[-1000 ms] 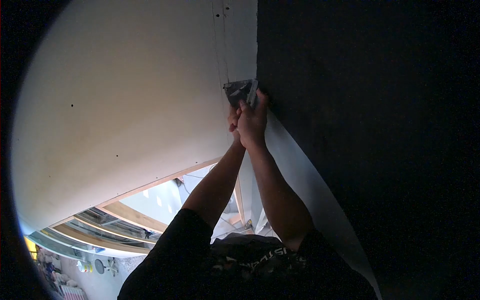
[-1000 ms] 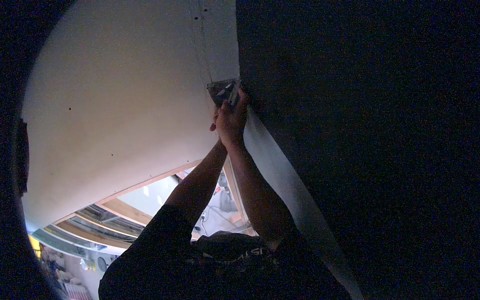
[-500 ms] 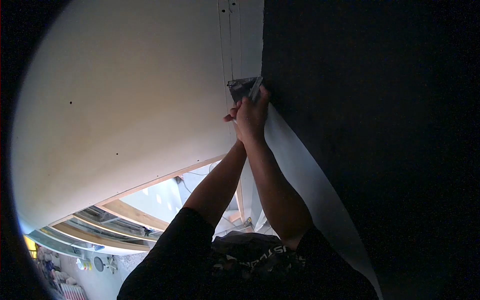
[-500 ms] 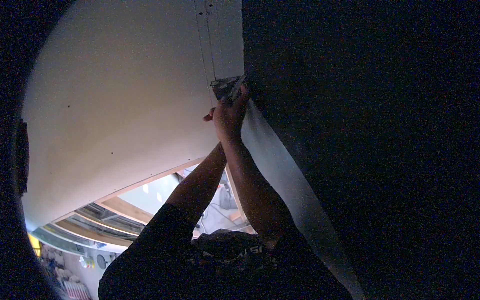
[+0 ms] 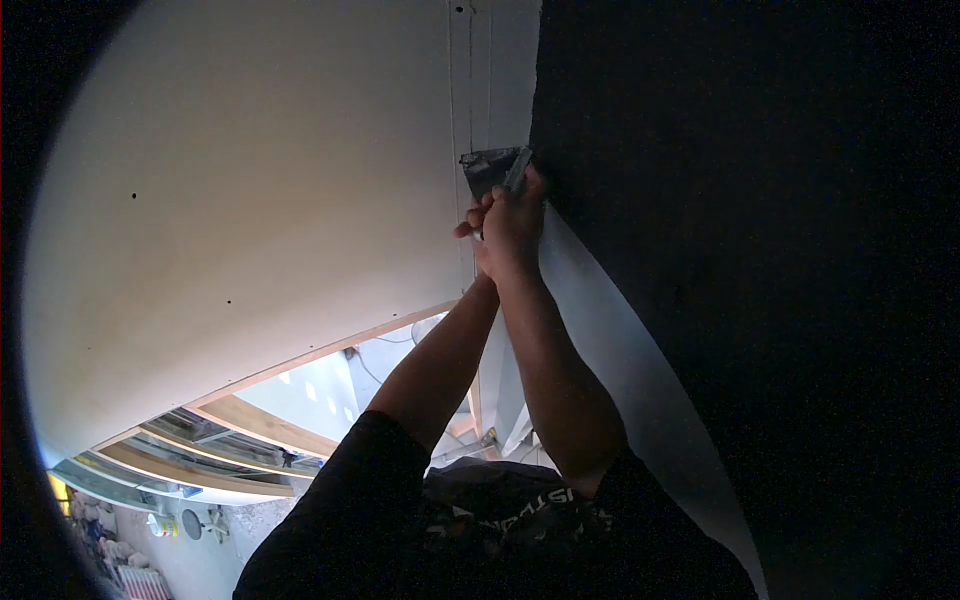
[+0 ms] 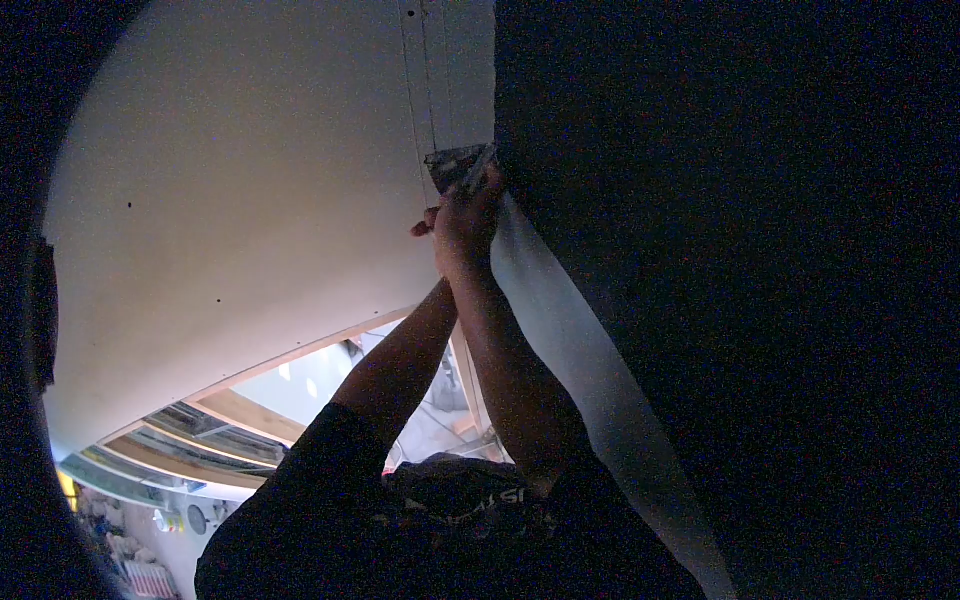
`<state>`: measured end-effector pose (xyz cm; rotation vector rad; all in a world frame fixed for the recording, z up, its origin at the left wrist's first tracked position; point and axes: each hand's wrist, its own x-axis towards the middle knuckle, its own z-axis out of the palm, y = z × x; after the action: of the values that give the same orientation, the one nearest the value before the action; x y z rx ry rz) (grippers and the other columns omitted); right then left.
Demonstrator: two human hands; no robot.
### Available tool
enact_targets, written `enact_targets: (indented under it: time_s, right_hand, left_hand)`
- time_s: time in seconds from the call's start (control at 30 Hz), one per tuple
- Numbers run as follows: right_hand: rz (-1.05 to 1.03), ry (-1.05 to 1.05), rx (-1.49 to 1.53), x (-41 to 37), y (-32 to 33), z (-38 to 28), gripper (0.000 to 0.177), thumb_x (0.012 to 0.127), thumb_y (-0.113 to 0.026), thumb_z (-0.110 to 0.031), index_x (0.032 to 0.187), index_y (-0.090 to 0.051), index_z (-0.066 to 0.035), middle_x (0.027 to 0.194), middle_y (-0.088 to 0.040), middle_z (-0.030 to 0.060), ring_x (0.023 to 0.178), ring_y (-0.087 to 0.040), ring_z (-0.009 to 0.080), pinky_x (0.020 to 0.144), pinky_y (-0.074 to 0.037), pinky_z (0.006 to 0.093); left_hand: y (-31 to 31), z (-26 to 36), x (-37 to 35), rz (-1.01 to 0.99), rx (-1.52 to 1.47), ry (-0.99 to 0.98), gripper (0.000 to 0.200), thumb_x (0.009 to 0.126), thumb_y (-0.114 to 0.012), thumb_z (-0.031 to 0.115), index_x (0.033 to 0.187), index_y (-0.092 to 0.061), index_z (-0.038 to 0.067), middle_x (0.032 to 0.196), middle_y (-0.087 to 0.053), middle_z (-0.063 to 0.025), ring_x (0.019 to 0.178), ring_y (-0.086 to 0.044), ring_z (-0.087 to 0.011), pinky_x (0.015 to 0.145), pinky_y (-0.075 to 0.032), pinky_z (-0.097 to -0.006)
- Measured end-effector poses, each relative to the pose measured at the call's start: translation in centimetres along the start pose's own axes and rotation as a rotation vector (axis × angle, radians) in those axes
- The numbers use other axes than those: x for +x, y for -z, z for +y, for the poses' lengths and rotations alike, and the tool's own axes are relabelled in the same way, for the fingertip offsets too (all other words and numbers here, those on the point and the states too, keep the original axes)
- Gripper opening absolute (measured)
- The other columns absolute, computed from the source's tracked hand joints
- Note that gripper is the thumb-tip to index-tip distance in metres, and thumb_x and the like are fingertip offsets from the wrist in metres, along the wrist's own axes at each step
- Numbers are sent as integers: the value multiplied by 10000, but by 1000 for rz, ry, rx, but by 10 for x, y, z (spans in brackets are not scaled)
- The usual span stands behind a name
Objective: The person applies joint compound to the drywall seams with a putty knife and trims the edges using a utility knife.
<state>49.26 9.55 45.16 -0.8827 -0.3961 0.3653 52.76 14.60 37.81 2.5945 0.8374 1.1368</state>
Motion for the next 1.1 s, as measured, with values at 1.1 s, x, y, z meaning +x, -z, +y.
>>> enact_targets:
  time_s: [1.1]
  right_hand:
    - [43, -18, 3, -22, -6, -24, 572, 961, -445, -52, 1475, -229, -178, 942, -523, 138, 540, -540, 205, 398, -509, 402]
  left_hand:
    - [-12, 4, 12, -177, -172, 106, 382, 1028, -431, 200, 1367, -526, 49, 1179, -670, -189, 1088, -658, -288, 873, -508, -398]
